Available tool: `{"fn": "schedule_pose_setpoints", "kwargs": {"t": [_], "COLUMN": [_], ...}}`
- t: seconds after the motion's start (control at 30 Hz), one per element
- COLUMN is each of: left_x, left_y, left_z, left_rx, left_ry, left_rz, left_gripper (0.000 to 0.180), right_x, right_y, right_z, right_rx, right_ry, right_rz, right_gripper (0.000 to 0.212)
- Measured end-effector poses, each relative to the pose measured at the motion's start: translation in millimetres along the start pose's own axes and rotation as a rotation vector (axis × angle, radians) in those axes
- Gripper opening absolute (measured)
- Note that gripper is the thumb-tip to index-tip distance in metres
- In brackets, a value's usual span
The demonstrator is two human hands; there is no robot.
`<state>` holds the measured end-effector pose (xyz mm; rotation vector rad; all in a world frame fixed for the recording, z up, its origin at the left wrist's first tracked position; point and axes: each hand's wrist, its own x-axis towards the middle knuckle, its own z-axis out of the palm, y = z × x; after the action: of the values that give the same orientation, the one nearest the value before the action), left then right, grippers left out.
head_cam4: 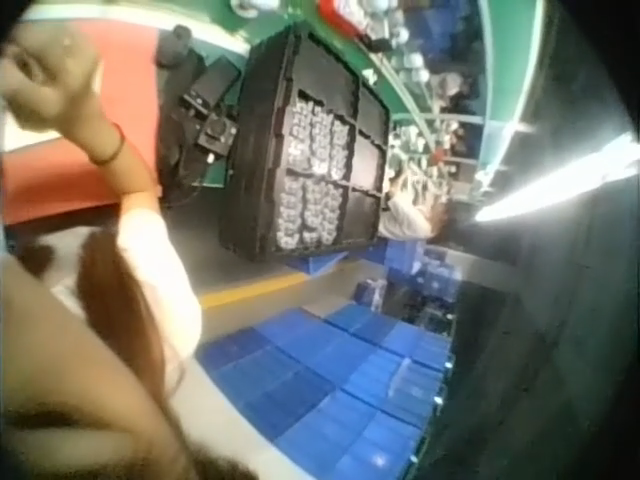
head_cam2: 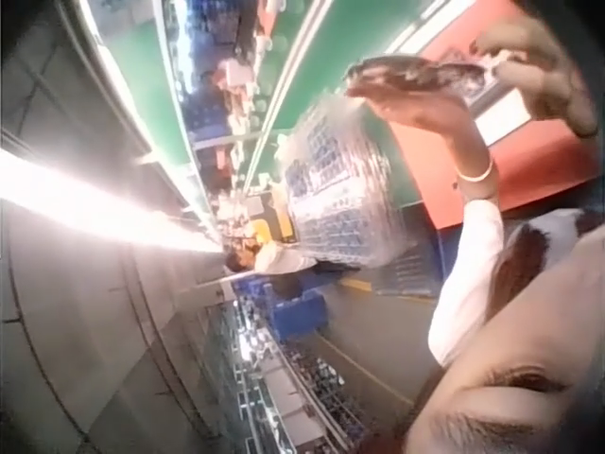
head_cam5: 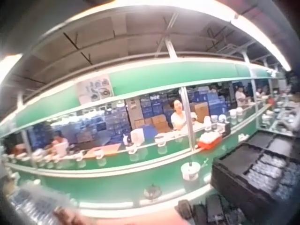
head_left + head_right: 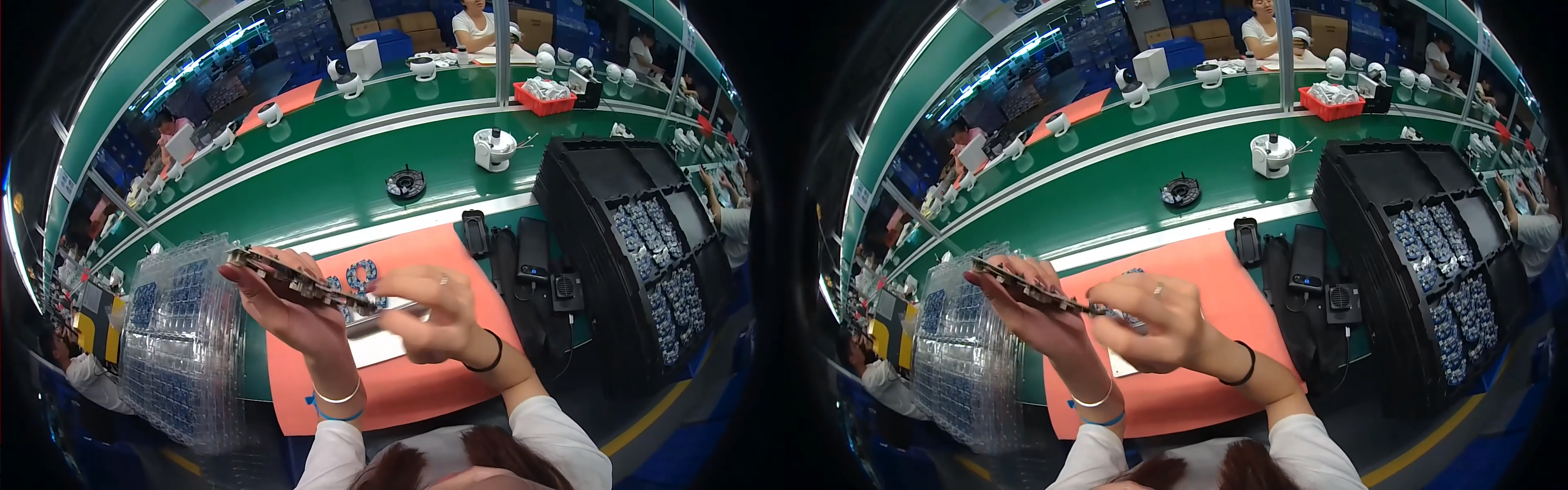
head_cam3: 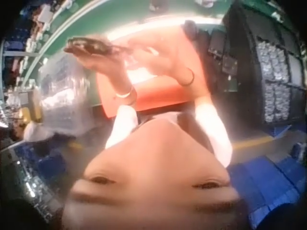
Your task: The person assembles small circular circuit boards by separating them from a larger PCB panel with pliers, then inspecting them and placing them into bins.
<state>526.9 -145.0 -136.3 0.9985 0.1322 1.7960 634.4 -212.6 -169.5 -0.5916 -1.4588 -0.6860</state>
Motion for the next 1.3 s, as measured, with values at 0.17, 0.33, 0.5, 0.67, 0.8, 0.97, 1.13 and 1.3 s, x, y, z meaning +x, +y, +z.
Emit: {"fn": "schedule_pose_setpoints", "kwargs": {"t": [0.17,0.33,0.5,0.67,0.8,0.97,1.13,1.3], "left_x": [-4,-13,-29,-26,-15,-10,-1,-1], "left_y": [-33,-71,-89,-104,-111,-100,-109,-106], "left_z": [-6,-24,-20,-23,-29,-28,-39,-38], "left_rx": [0.241,0.251,0.223,0.05,0.035,0.239,0.228,0.157], "left_ry": [0.05,-0.17,-0.386,-0.326,-0.31,-0.233,-0.15,-0.146], "left_rz": [0.337,0.468,0.273,0.162,0.033,0.014,0.038,-0.002], "left_gripper": [0.032,0.027,0.04,0.042,0.041,0.047,0.046,0.048], "right_x": [-9,-10,-36,-32,-42,-44,-48,-51], "right_y": [23,31,40,49,55,52,53,53], "right_z": [-10,25,28,36,49,55,65,62], "right_rx": [-0.013,-0.016,-0.24,-0.327,-0.343,-0.24,-0.188,-0.146], "right_ry": [0.074,0.044,0.11,0.049,0.058,0.07,0.033,-0.015], "right_rz": [0.109,0.268,0.346,0.171,0.276,0.417,0.451,0.428], "right_gripper": [0.009,0.02,0.029,0.037,0.036,0.037,0.039,0.035]}}
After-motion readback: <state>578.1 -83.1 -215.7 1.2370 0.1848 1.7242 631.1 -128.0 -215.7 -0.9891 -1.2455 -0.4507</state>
